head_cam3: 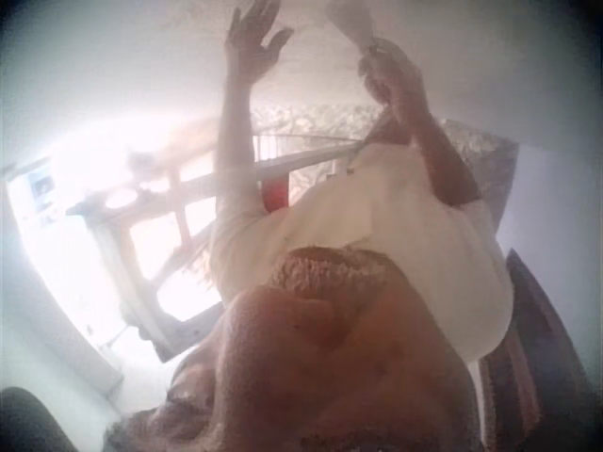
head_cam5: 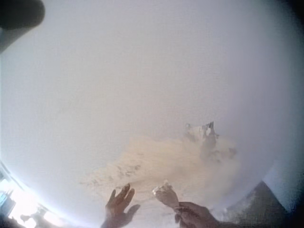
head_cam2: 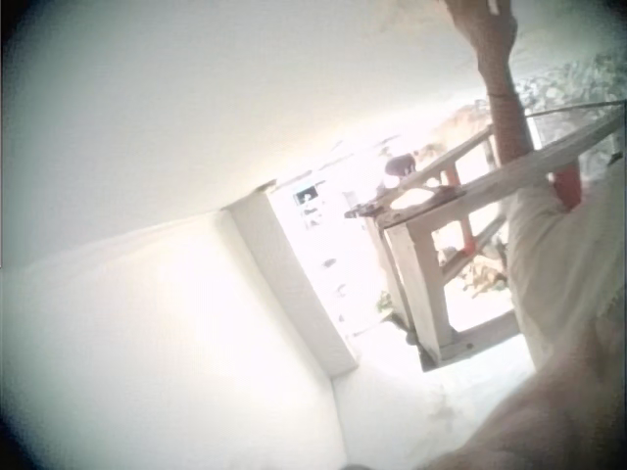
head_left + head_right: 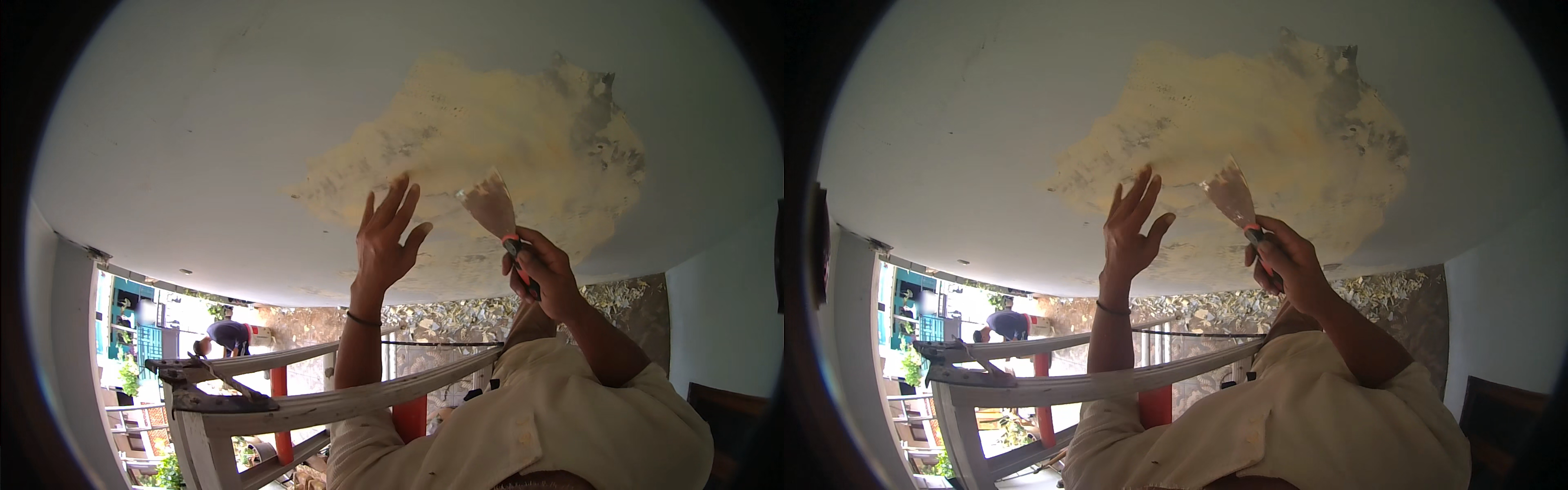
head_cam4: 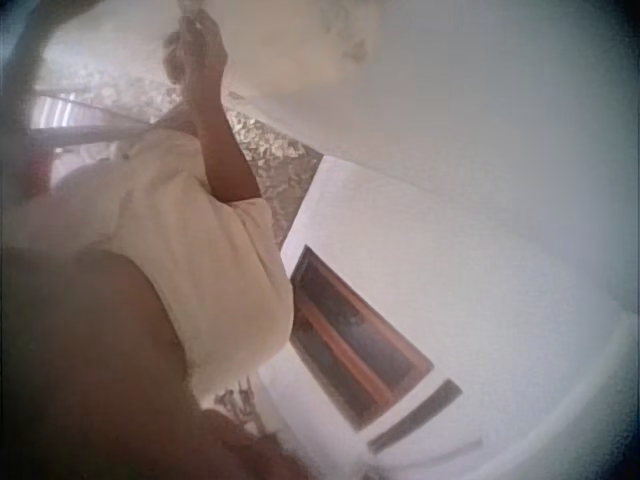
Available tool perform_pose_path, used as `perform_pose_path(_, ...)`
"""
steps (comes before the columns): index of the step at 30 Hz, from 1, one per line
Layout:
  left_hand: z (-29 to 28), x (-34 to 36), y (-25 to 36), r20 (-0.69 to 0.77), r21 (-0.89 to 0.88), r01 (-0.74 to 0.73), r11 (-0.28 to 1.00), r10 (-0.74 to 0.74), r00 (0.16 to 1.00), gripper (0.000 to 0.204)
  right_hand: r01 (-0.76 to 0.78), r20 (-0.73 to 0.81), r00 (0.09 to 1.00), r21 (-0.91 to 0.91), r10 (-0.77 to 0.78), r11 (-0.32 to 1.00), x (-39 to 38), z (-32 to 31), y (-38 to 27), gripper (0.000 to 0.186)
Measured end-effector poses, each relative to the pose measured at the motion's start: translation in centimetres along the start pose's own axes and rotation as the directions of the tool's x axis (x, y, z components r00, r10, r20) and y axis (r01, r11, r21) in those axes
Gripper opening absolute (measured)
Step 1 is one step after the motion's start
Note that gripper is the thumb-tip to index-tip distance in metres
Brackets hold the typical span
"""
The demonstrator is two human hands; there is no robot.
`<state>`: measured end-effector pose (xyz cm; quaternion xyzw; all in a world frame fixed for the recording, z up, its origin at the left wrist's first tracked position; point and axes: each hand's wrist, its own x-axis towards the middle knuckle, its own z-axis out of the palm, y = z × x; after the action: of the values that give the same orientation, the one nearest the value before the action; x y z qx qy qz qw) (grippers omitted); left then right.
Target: The person stands on a ladder and uses a putty knife to apply and smooth a yellowish plaster-like compound onto a ceiling. They repeatedly spread the material, scrape excess, and occasionally wipe the surface with their hand to check smoothness.
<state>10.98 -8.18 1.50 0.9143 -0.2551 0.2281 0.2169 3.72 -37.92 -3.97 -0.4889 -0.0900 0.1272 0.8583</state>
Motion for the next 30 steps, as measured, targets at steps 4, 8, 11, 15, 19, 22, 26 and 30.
perform_pose_path(4,-3.7,-6.4,-0.9,0.16,-0.885,0.312,0.346,-0.403,0.901,0.065,-0.027,0.14,0.99,0.195,0.0,0.981,3.5,4.5,-1.5,0.03)
perform_pose_path(8,-5.5,-5.4,0.7,-0.032,-0.905,0.159,0.394,-0.436,0.899,0.078,0.072,0.135,0.987,0.117,-0.088,0.991,7.1,8.7,-2.1,0.028)
perform_pose_path(11,-5.1,-1.8,3.3,-0.31,0.017,0.032,0.999,-0.025,0.95,0.089,0.168,0.11,0.978,0.085,-0.176,0.982,8.7,10.1,-0.4,0.029)
perform_pose_path(15,-3.4,0.2,3.6,-0.151,0.165,-0.205,0.965,0.23,0.961,0.098,0.199,0.102,0.972,0.109,-0.21,0.974,8.7,11.5,0.1,0.029)
perform_pose_path(19,-0.9,1.7,3.6,-0.191,-0.11,-0.16,0.981,0.137,0.972,0.089,0.233,0.051,0.969,0.151,-0.243,0.961,9.6,12.1,-0.4,0.029)
perform_pose_path(22,0.0,1.4,3.4,-0.193,-0.1,-0.166,0.981,0.145,0.97,0.082,0.228,-0.001,0.973,0.114,-0.23,0.967,8.5,11.7,0.0,0.029)
perform_pose_path(26,-1.0,2.8,4.5,-0.233,-0.151,-0.144,0.978,0.107,0.967,0.078,0.291,0.084,0.95,0.101,-0.3,0.951,10.3,11.8,-1.4,0.028)
perform_pose_path(30,-1.4,1.9,4.5,-0.205,-0.093,-0.166,0.982,0.144,0.968,0.076,0.206,0.013,0.978,0.153,-0.21,0.967,9.0,12.4,-1.1,0.028)
